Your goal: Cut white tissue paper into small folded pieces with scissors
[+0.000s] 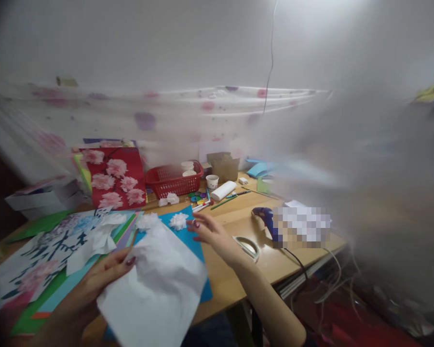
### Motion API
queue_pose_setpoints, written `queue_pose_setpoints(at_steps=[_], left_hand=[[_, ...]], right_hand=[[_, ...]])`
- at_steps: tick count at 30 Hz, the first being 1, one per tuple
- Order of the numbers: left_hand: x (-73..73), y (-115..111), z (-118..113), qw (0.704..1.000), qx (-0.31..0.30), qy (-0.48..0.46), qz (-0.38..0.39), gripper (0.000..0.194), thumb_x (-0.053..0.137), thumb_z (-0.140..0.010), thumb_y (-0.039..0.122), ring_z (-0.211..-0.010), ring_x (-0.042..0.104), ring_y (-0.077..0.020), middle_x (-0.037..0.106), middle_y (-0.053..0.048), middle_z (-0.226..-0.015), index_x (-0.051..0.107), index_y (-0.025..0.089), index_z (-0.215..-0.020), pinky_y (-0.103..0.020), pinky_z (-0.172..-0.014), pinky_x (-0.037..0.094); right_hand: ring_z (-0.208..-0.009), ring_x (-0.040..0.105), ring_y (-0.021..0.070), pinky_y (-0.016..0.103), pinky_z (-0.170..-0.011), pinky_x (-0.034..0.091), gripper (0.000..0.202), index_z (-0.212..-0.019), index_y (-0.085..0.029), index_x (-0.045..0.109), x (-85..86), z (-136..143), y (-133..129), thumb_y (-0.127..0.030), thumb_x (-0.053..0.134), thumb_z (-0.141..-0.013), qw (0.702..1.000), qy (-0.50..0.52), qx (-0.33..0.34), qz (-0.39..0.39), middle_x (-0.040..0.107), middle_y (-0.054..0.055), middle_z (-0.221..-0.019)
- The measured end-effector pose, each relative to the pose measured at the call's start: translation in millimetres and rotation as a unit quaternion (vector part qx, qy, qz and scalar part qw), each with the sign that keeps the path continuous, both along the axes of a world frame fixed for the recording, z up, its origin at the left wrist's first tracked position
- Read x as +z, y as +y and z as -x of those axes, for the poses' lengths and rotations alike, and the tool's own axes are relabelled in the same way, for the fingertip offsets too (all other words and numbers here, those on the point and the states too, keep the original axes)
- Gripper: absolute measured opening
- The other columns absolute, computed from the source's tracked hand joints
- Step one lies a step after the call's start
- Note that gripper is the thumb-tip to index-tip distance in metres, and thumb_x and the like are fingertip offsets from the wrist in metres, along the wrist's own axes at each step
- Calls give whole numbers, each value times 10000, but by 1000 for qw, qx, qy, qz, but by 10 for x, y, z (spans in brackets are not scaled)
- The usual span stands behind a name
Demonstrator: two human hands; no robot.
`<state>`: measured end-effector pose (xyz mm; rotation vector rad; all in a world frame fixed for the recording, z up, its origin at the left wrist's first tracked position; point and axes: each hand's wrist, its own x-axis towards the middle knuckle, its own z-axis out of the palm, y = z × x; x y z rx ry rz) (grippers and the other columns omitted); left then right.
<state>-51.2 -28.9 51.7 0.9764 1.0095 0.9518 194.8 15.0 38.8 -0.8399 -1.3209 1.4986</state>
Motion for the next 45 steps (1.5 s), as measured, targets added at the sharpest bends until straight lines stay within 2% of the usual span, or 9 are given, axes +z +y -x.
queue_pose_setpoints(at_steps=[5,10,17,26,30,33,36,40,45], left_hand=[[50,54,-130,998,-16,-56,25,493,827,-573,343,-726,719,-264,767,-107,-866,720,176,-1024,-284,-604,535],[-75,71,-172,995,66,-71,13,648,706,-610,641,-893,709,-325,770,-89,-933,688,236,-1115,-404,-709,583],[-211,4,-183,997,42,45,-55,405,816,-616,429,-770,717,-272,773,-77,-810,732,169,-915,-340,-710,562],[-231,-25,-38,996,6,31,-87,176,763,-671,320,-754,666,-213,746,-43,-753,749,185,-784,-273,-669,507],[-197,-31,0,996,-6,8,-84,71,696,-648,143,-562,567,-106,678,-8,-638,703,156,-580,-183,-513,412],[-131,-31,12,995,35,-84,-31,68,660,-698,106,-508,548,-71,664,17,-655,695,164,-699,-154,-461,387],[-82,-49,-35,972,86,-214,39,149,597,-823,162,-635,655,-120,716,-27,-811,668,172,-953,-214,-582,516],[-122,-131,-226,929,110,-344,79,191,500,-923,252,-924,698,-192,725,-116,-1016,625,132,-1002,-314,-833,548],[-264,-234,-502,933,147,-329,1,204,639,-850,183,-985,686,-181,732,-94,-1056,616,154,-1051,-276,-875,518]], right_hand=[[-888,699,270,369,-784,542,575,-973,-181,739,-101,205,-137,-480,874,-501,984,-37,155,76,767,62,-925],[-929,697,243,348,-845,533,420,-972,-185,737,-82,272,-169,-385,842,-618,993,-27,69,90,770,44,-943],[-904,701,255,368,-811,544,368,-977,-215,729,-45,235,-216,-416,803,-678,995,-61,30,72,770,46,-945],[-773,683,192,282,-730,523,284,-945,-233,770,-294,137,-429,-380,799,-703,998,12,5,59,772,31,-833],[-668,637,151,202,-580,471,191,-759,-230,800,-330,97,-447,-407,795,-685,999,-14,-45,8,756,30,-756],[-610,608,128,181,-518,436,169,-710,-245,796,-331,88,-452,-407,750,-721,996,-15,-80,-26,753,25,-765],[-599,609,128,178,-505,435,139,-724,-275,792,-360,81,-477,-339,679,-774,990,-27,-117,-68,755,7,-756],[-749,681,167,197,-612,501,240,-833,-307,786,-436,88,-563,-202,573,-809,957,-110,-207,-169,777,-17,-866],[-804,714,182,212,-607,521,401,-1007,-306,752,-521,143,-694,-88,489,-796,895,-224,-259,-287,778,-30,-967]])
